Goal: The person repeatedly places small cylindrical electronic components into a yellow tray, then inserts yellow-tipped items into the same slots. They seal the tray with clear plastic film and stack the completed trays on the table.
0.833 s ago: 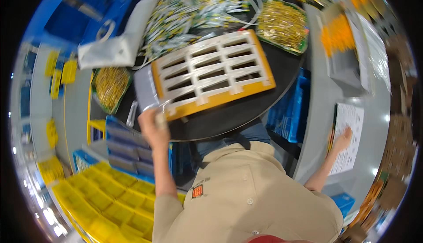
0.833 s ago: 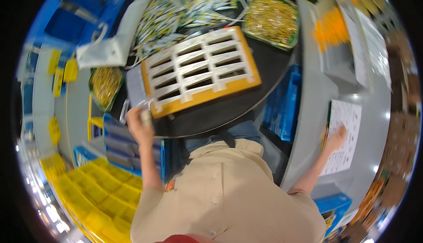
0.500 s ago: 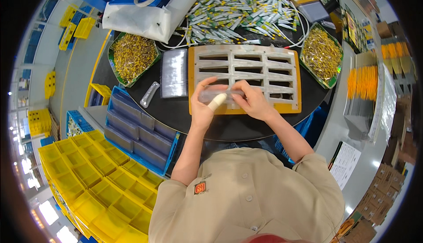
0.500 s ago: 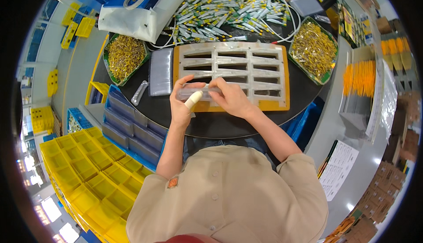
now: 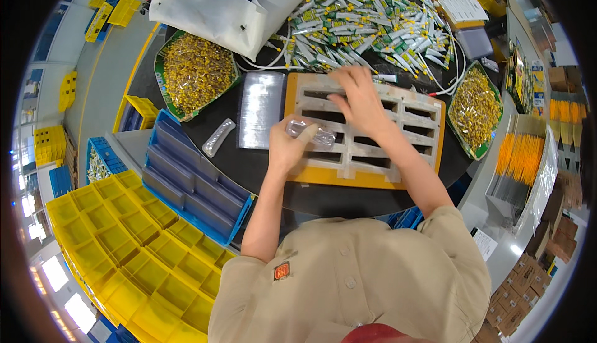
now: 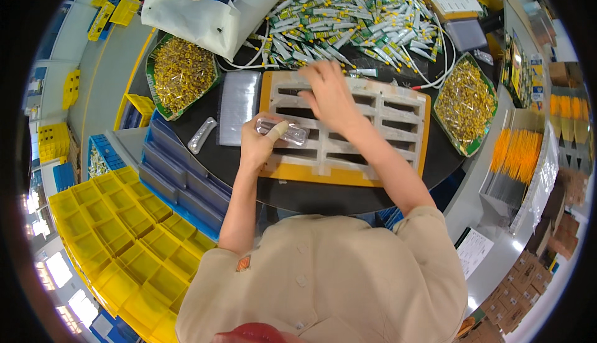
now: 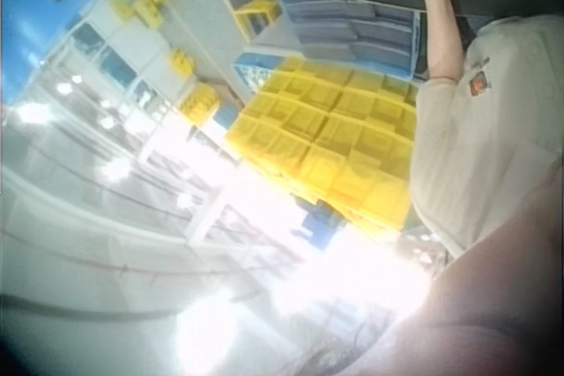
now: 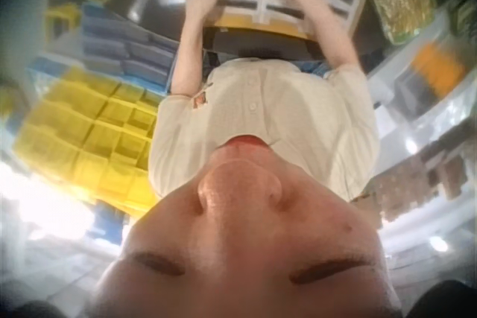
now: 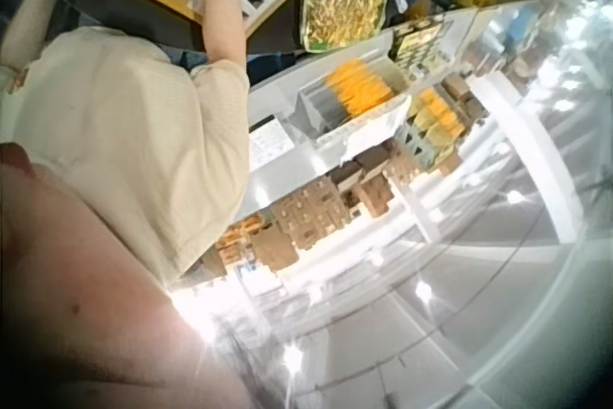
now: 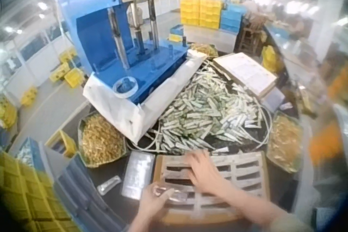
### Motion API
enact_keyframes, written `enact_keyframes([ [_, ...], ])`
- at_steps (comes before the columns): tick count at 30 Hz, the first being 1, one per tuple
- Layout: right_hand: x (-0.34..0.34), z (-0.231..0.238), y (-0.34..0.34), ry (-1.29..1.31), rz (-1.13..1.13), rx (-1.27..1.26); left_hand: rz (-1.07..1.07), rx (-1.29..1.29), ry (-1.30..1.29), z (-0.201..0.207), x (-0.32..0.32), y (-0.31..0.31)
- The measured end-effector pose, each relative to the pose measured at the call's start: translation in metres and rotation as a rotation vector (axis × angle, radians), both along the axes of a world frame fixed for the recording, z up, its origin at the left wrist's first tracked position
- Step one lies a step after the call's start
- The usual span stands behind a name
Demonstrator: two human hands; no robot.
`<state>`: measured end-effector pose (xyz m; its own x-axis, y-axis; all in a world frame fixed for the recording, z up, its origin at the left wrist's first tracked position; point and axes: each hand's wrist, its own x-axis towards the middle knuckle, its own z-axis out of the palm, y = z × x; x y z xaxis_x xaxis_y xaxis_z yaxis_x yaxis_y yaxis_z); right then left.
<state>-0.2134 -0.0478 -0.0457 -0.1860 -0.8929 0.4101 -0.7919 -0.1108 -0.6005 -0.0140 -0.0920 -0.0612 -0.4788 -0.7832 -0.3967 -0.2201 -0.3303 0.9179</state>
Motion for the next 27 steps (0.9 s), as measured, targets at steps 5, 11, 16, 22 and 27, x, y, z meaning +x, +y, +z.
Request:
enact_keyframes([
  [5, 0.017, 0.004, 0.024, -0.287, 0.381, 0.336, 0.034, -0.137, 0.029, 0.002, 0.004, 0.009],
  [11, 0.025, -0.003, 0.036, -0.231, 0.392, 0.200, 0.088, -0.118, 0.067, 0.001, 0.017, 0.026],
  [16, 0.023, -0.005, 0.024, 0.295, 0.094, 0.021, -0.056, -0.168, 0.056, -0.001, 0.026, 0.038],
  [22, 0.046, 0.002, 0.064, -0.282, 0.313, 0.387, 0.134, -0.089, -0.036, 0.008, 0.033, 0.043],
  [27, 0.054, -0.002, 0.066, 0.190, 0.140, 0.153, 0.009, -0.011, 0.004, 0.009, 0.044, 0.060],
])
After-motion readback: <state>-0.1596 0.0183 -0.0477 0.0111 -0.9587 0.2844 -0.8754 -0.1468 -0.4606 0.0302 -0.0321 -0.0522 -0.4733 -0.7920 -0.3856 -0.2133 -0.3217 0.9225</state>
